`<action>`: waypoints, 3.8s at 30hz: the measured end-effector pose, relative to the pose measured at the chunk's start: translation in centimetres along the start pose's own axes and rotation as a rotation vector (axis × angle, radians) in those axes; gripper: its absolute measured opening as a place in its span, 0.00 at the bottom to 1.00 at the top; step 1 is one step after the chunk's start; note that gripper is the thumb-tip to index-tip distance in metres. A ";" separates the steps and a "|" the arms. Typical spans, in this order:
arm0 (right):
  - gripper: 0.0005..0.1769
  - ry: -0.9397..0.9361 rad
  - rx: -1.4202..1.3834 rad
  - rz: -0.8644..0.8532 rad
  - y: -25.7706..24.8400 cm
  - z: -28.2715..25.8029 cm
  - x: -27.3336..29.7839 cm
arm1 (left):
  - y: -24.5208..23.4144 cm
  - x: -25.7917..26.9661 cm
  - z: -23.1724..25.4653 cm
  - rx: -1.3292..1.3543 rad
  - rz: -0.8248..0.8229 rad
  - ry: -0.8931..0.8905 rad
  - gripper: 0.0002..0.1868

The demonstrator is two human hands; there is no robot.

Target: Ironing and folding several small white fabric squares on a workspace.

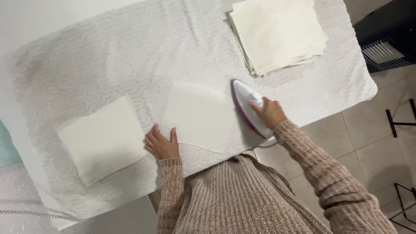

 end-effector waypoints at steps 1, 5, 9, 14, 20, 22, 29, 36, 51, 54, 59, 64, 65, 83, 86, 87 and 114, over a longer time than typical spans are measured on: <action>0.39 0.000 0.001 -0.001 -0.1 2.3 -1.1 | 1.0 0.0 -0.5 0.000 0.000 -0.001 0.37; 0.45 0.003 0.459 0.157 -2.8 4.8 -2.3 | 4.9 0.0 -2.1 0.042 -0.231 -0.118 0.24; 0.46 -0.788 0.387 0.121 -6.7 -14.2 4.8 | -0.7 -1.9 2.5 0.441 -0.184 0.051 0.11; 0.50 -1.414 0.685 -0.061 5.1 -22.2 0.6 | -3.6 0.9 6.9 0.844 -0.316 0.024 0.12; 0.12 -1.459 0.738 0.074 -1.9 -18.4 -0.9 | -13.1 0.7 5.6 0.896 -0.278 -0.094 0.29; 0.11 -1.390 0.759 0.078 -5.3 -17.8 1.8 | -14.7 0.5 4.6 0.886 -0.259 -0.082 0.32; 0.23 -1.370 -0.206 -0.711 -4.1 -18.3 13.4 | -19.2 -1.7 3.7 1.085 -0.459 0.169 0.15; 0.19 -1.001 -0.564 -0.709 2.6 -18.7 14.1 | -23.9 -5.8 4.8 0.935 -0.680 0.538 0.18; 0.06 -0.387 -0.561 0.103 -0.6 -13.9 8.1 | -15.8 -15.8 1.9 1.051 -0.757 0.185 0.18; 0.07 -0.342 -0.170 0.233 3.1 -12.0 2.1 | -6.7 -16.7 1.7 0.830 -0.688 0.217 0.14; 0.04 -0.245 0.234 0.288 8.2 -8.1 -5.4 | 3.0 -15.9 2.2 0.712 -0.665 0.215 0.12; 0.03 -0.338 0.332 0.387 8.7 -6.3 -9.8 | 5.3 -17.7 4.1 0.726 -0.557 0.314 0.11; 0.06 -0.338 0.268 0.374 8.4 -6.2 -9.9 | 4.9 -18.0 4.4 0.720 -0.528 0.371 0.11; 0.09 -0.560 0.392 0.516 6.2 -6.2 -8.9 | 4.6 -19.3 3.2 0.810 -0.377 0.539 0.14; 0.11 -0.612 0.424 0.546 5.1 -7.7 -7.6 | 6.9 -18.5 1.9 0.756 -0.325 0.651 0.10; 0.12 -0.649 0.427 0.560 4.6 -8.4 -7.0 | 7.5 -18.0 1.5 0.744 -0.298 0.736 0.08; 0.13 -0.790 0.397 0.580 2.7 -9.8 -4.9 | 5.4 -5.5 19.0 0.236 -0.725 0.810 0.31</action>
Point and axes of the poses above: each hand's wrist, its own x-axis away from the middle knuckle, its own y-axis out of the palm, z = x × y, the point moved 5 cm from there along -x, towards the middle knuckle, and after that the axes turned 9 degrees about -z, right-handed, at the moved point
